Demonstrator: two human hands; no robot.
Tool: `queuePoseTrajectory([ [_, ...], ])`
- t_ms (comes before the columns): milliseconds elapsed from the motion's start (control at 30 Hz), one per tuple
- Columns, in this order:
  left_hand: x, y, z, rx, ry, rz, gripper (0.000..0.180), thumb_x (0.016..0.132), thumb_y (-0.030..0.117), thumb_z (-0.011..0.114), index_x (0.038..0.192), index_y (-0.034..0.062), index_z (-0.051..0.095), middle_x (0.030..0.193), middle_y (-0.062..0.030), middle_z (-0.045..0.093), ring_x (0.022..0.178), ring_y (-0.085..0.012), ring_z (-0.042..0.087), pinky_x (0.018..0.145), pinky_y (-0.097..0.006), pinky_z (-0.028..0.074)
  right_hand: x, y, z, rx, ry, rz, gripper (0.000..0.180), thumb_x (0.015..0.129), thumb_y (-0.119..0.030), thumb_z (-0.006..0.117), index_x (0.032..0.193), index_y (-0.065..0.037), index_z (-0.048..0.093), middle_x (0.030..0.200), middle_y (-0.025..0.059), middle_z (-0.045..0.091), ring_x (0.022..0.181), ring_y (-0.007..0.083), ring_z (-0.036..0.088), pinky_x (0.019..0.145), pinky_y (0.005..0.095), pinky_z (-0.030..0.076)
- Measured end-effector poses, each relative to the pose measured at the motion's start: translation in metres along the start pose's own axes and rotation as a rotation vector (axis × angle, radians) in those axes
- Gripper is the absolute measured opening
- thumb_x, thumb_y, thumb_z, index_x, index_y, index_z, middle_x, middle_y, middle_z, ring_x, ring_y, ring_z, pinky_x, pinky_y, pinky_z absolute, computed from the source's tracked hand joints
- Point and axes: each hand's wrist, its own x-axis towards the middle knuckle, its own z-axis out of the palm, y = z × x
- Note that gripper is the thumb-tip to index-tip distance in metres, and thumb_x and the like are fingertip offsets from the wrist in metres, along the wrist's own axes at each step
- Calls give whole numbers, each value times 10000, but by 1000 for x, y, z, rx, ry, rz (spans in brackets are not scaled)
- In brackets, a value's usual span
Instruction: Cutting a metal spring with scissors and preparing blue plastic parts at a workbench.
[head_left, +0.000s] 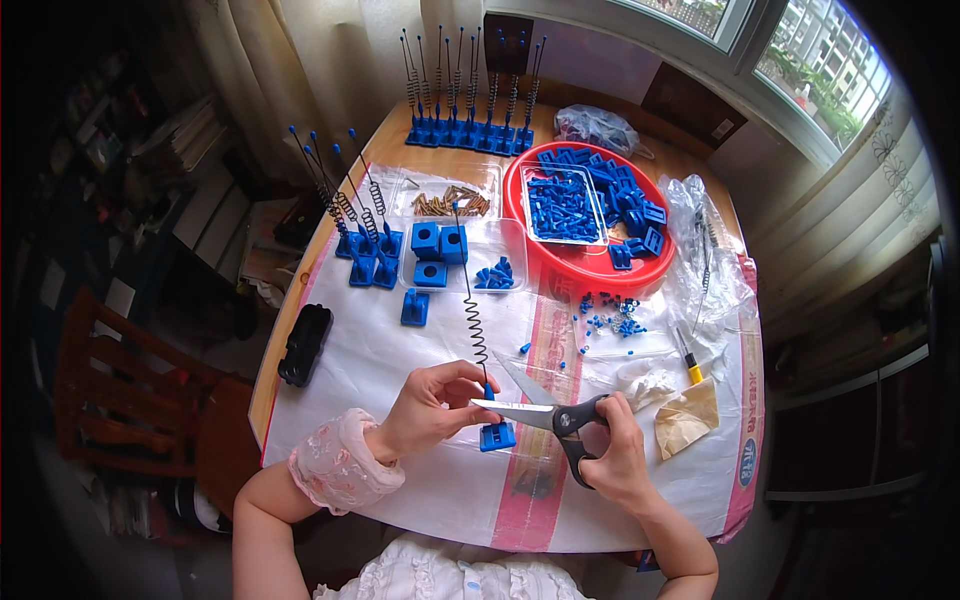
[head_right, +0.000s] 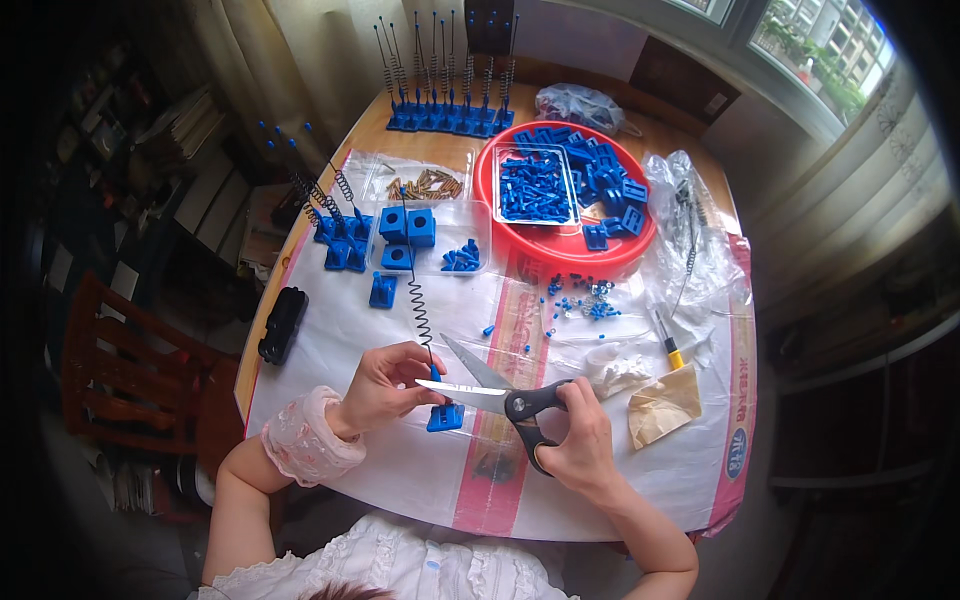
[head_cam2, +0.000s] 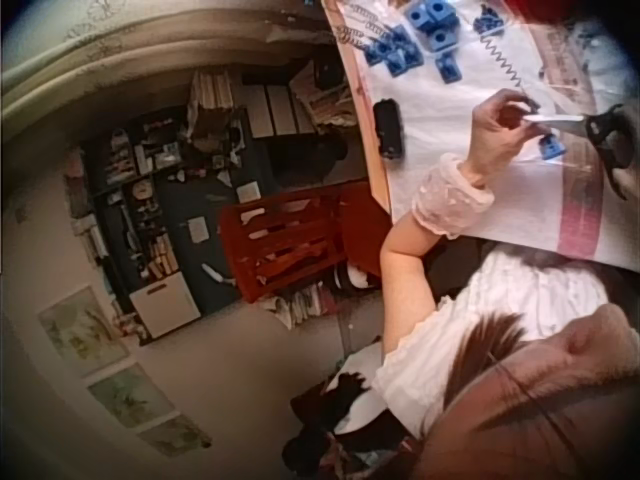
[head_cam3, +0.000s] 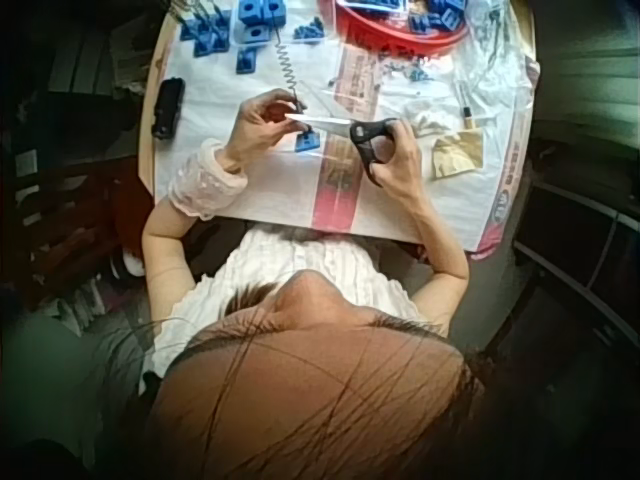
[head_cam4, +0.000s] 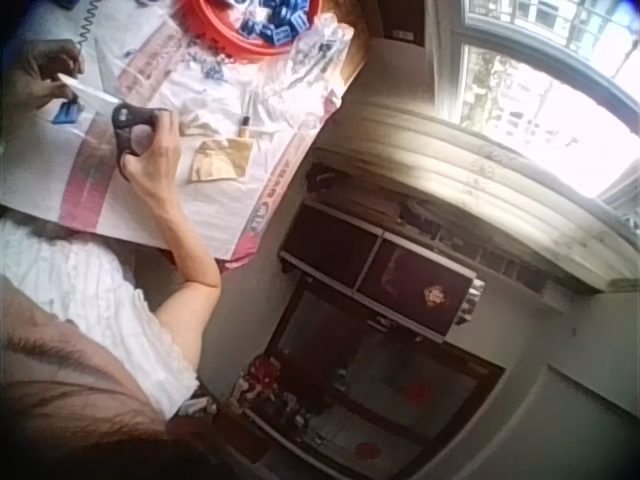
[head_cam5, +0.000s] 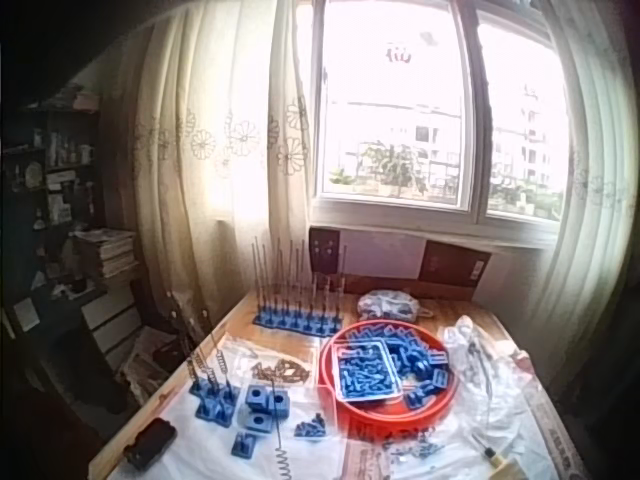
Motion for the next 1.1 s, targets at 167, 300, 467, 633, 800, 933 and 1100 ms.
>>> queuePoseTrajectory([
  [167, 0, -3, -2, -98, -26, -58, 233, 856, 12, 742, 1066, 23, 643, 845, -68, 739, 670, -28, 632, 490, -142, 402, -1, 1, 1, -14, -6, 15, 413, 612, -47, 726, 957, 7, 505, 899, 160, 521, 821, 355, 582, 720, 404, 472],
  [300, 1, 4, -1, -160, -48, -91, 230, 854, 14, 745, 1061, 29, 645, 843, -63, 738, 645, -12, 611, 465, -137, 369, -3, 5, 4, 1, 3, 8, 416, 613, -44, 728, 959, 8, 503, 898, 159, 521, 821, 356, 582, 720, 406, 471],
  [467, 1, 6, -2, -190, -57, -100, 243, 842, 25, 760, 1056, 35, 645, 842, -63, 738, 622, -8, 590, 464, -140, 358, -2, 3, 4, 3, 2, 7, 421, 601, -35, 719, 958, 7, 501, 896, 158, 521, 820, 355, 582, 718, 405, 472],
  [633, 2, -4, 6, -325, 26, 34, 246, 837, 29, 766, 1049, 40, 643, 858, -72, 739, 616, -10, 576, 465, -149, 354, -2, 1, 6, -2, 18, 8, 428, 593, -32, 715, 960, 4, 498, 895, 156, 520, 817, 355, 580, 717, 405, 473],
  [800, 1, -3, 4, -258, 34, -23, 232, 853, 30, 749, 1053, 39, 632, 861, -88, 743, 604, -15, 588, 455, -158, 371, -3, 2, 7, 12, 28, 22, 418, 604, -16, 709, 963, 7, 495, 892, 155, 515, 815, 346, 580, 713, 392, 475],
  [933, 4, -1, -2, -227, -2, -60, 219, 875, 46, 729, 1064, 42, 618, 864, -105, 747, 573, -15, 582, 428, -158, 360, -3, 3, 5, 99, 54, 74, 392, 625, 14, 703, 951, 0, 485, 881, 105, 483, 772, 242, 521, 670, 317, 426],
  [1100, 3, -4, -4, -215, -2, -68, 228, 874, 60, 734, 1066, 44, 614, 870, -108, 746, 576, -13, 583, 427, -153, 354, -2, 0, 1, 81, 33, 125, 405, 610, 17, 708, 955, 15, 495, 898, 152, 523, 817, 332, 595, 704, 376, 478],
])
